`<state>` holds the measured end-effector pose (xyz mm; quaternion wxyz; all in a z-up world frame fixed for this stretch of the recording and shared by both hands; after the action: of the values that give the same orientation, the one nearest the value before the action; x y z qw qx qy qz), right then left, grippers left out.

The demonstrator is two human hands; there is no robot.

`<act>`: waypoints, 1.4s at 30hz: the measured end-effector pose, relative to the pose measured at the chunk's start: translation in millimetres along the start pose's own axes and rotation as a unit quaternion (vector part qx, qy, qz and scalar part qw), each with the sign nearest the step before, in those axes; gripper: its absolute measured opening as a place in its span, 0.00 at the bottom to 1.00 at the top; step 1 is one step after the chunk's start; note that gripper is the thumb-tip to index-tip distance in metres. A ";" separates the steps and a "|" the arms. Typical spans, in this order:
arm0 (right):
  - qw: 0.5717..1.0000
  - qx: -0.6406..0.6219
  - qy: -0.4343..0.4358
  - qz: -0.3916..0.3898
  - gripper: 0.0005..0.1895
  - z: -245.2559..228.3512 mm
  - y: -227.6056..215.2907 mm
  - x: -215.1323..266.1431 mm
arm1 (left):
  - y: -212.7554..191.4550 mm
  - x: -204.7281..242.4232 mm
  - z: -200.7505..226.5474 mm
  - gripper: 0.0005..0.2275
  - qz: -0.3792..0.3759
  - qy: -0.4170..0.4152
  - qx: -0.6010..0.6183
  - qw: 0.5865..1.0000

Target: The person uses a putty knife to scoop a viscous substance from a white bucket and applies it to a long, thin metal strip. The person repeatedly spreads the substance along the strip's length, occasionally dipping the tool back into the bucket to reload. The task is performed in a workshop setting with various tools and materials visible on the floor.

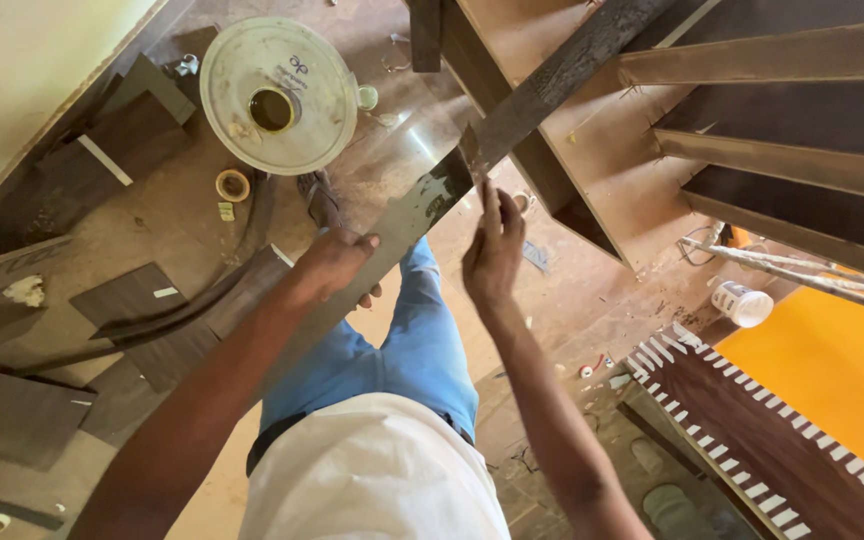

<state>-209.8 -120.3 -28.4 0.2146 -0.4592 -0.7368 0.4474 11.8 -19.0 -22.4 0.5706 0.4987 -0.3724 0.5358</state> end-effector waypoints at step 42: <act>0.917 -0.300 0.088 -0.248 0.20 -41.3 -100.6 46.0 | 0.9 23.8 -2.8 0.17 -0.048 0.090 0.057 0.993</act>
<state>-250.9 -79.1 74.5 0.2352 -0.3418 -0.9049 0.0951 14.1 -10.6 -0.1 0.5978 0.4974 -0.2638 0.5706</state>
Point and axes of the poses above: each hand's wrist, its own x-axis away from the middle knuckle, its own y-axis out of the palm, z = x × y, the point moved 2 cm from there along -x, towards the middle knuckle, and after that the axes turned 4 degrees about -y, right-handed, at the moved point
